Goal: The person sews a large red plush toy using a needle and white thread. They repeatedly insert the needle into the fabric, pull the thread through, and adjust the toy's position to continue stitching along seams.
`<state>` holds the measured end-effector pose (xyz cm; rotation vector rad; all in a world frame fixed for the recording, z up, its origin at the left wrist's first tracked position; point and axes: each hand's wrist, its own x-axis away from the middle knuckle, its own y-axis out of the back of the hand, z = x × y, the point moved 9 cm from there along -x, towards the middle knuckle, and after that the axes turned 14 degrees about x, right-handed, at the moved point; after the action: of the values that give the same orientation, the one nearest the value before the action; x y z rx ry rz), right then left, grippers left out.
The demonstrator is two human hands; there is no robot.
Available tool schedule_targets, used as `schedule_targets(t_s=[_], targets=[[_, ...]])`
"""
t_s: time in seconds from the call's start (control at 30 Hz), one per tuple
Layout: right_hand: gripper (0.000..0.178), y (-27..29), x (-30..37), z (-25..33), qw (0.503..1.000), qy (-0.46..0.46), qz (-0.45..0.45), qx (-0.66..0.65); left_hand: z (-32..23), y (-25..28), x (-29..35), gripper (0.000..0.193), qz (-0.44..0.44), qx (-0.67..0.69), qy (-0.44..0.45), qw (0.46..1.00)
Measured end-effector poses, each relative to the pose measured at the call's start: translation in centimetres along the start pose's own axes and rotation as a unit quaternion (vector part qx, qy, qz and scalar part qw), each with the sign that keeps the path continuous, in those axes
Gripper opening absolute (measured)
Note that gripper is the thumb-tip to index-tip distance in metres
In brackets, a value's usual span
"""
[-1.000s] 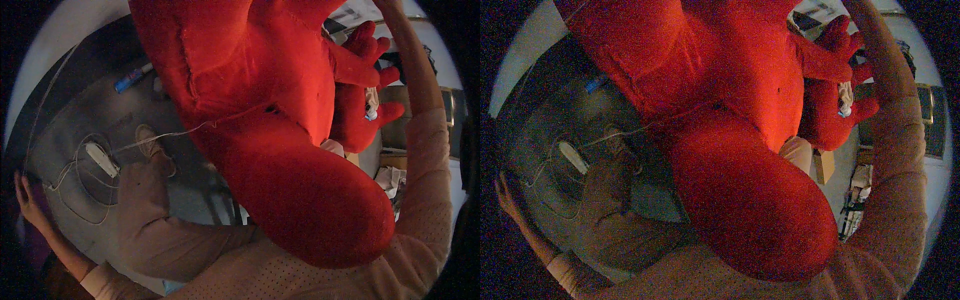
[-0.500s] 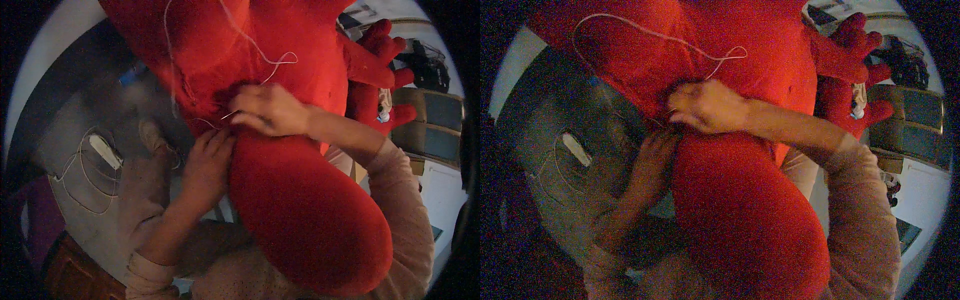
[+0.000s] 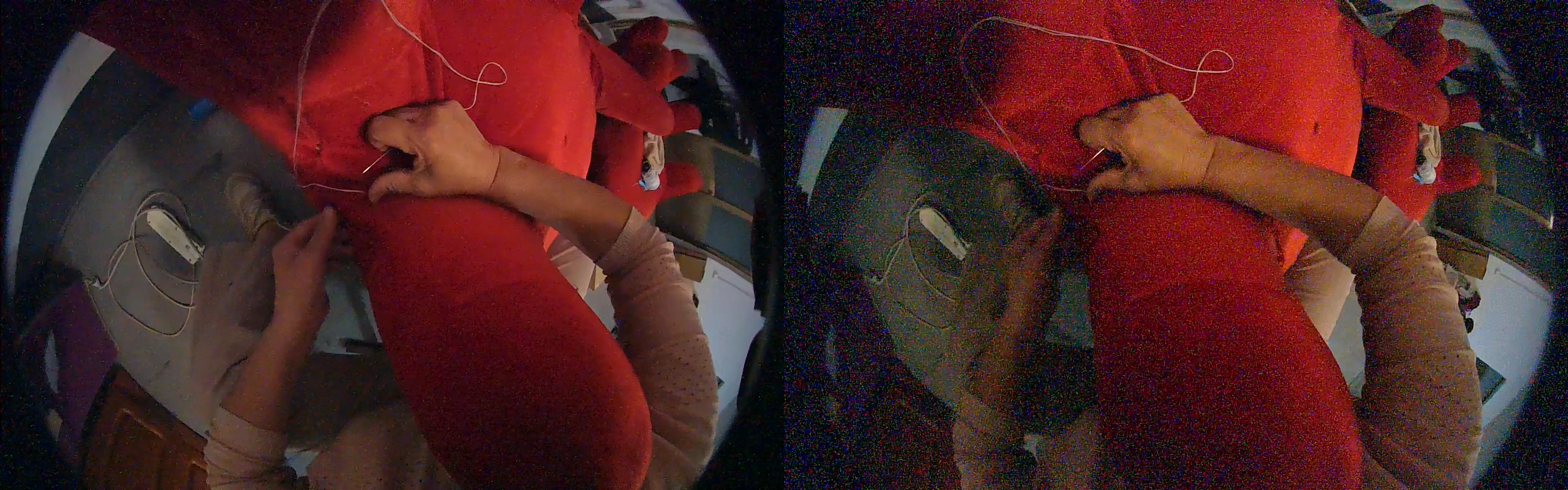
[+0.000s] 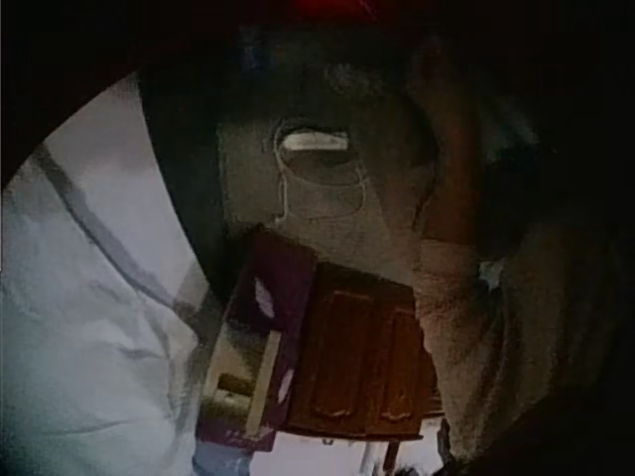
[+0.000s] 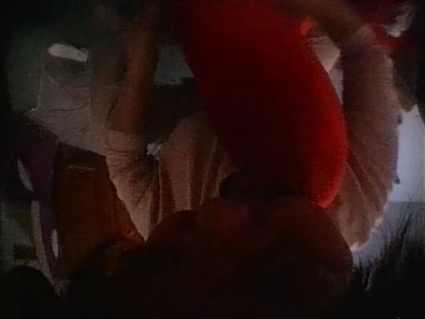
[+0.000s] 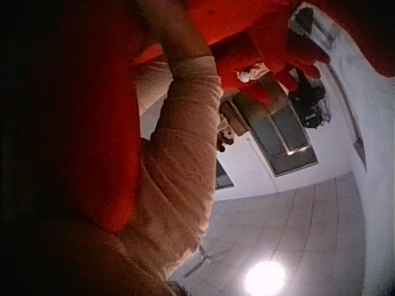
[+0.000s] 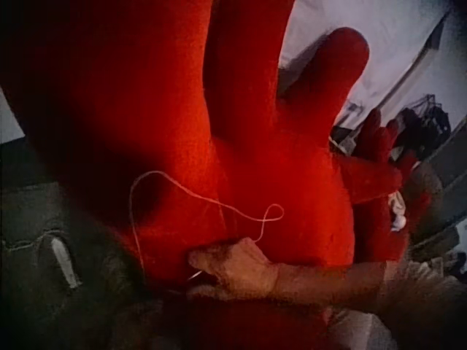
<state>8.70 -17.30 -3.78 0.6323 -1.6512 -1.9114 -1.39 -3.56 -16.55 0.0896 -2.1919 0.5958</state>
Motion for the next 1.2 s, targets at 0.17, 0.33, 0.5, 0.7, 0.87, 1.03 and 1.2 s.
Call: schedule_targets(t_s=[0.17, 0.33, 0.5, 0.7, 0.87, 1.03, 1.2], targets=[[0.041, -0.1, 0.2, -0.1, 1.0, -0.009, 0.009, -0.026, -0.6, -1.5, -1.7, 0.034, 0.007, -0.034, 0.025, 0.999], [0.033, -0.1, 0.8, -0.5, 0.997, 0.022, 0.012, -0.071, -3.4, -2.9, -0.5, 0.026, 0.0, -0.065, -0.036, 0.997], [0.014, 2.1, 1.2, -2.0, 0.968, -0.024, -0.025, -0.248, -8.3, -4.2, 1.6, 0.016, 0.019, -0.277, -0.398, 0.875], [0.004, 2.7, 2.1, -0.6, 0.933, -0.02, 0.083, -0.35, -8.7, -7.2, 3.1, 0.017, 0.047, -0.447, -0.436, 0.78], [0.005, 2.9, 2.4, 1.2, 0.979, 0.075, 0.054, -0.181, -8.7, -6.6, 2.9, 0.01, 0.06, -0.439, -0.459, 0.771], [0.008, 1.9, 2.4, 1.5, 0.987, 0.054, 0.082, -0.126, -10.1, -6.8, 3.9, 0.011, 0.089, -0.344, -0.421, 0.835], [0.012, 1.5, 2.5, 1.0, 0.99, 0.024, 0.06, -0.123, -6.4, -4.5, 1.4, 0.014, 0.073, -0.18, -0.139, 0.971]])
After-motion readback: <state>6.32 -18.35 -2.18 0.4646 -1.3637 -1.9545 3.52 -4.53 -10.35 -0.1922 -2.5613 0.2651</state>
